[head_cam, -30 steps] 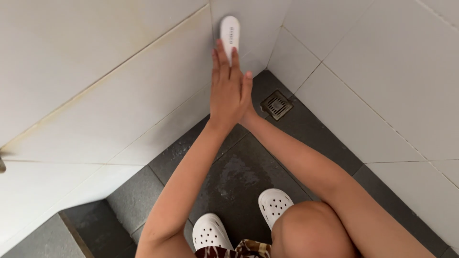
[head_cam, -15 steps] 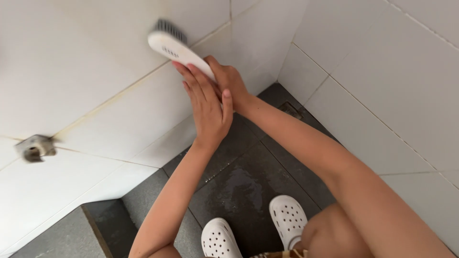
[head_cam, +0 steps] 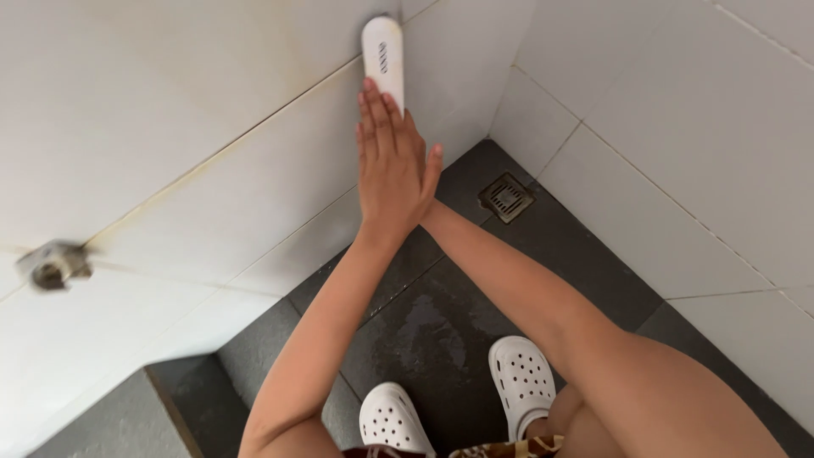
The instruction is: The person scrubs a white bidet and surrounding tiled surfaces using a handheld brush. They clean the bidet basin, rim, and adjacent floor tiles, then move to scrub the wall tiles and grout lines near the bidet.
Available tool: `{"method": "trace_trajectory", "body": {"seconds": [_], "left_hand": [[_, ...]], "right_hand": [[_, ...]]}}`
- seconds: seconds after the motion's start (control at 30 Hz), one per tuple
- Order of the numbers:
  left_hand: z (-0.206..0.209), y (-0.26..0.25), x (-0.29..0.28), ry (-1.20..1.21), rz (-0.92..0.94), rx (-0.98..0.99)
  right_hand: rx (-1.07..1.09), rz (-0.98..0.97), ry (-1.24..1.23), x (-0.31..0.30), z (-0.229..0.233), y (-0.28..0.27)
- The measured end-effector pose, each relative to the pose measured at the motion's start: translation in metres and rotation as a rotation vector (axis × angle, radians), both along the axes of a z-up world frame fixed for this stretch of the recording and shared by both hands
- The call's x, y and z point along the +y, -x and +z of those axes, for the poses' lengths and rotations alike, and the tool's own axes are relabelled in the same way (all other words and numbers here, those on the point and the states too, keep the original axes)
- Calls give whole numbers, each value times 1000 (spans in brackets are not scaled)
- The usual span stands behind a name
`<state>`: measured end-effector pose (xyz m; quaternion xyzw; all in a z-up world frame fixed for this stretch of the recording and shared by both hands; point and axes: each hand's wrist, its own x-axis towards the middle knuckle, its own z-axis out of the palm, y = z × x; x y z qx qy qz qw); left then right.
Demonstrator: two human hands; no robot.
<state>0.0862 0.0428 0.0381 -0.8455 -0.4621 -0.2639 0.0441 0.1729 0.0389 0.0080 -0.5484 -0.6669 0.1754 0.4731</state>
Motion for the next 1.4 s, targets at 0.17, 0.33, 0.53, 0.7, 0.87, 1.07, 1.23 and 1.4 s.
{"method": "trace_trajectory", "body": {"seconds": [0.17,0.33,0.53,0.7,0.87,1.07,1.23,1.4], "left_hand": [[-4,-14,18,-80,-160,-82],[-20,-41,47,86,-462,-131],[-124,-40,47,118,-338,87],[-174,-9,33,566,-262,477],[-140,-21,37,600,-395,239],[-202,-33,48,630,-222,379],[-200,4,31,1035,-40,683],[-250,39,41,1029,-213,522]], "right_hand": [[42,-67,80,-8,1,-25],[100,-103,207,-70,-73,-40],[146,-143,346,-189,-133,-49],[186,-141,447,-234,-159,-36],[239,-104,544,-248,-172,-13],[268,-76,658,-263,-178,-9],[294,-50,766,-102,-170,8],[348,-20,864,-37,-180,21]]}}
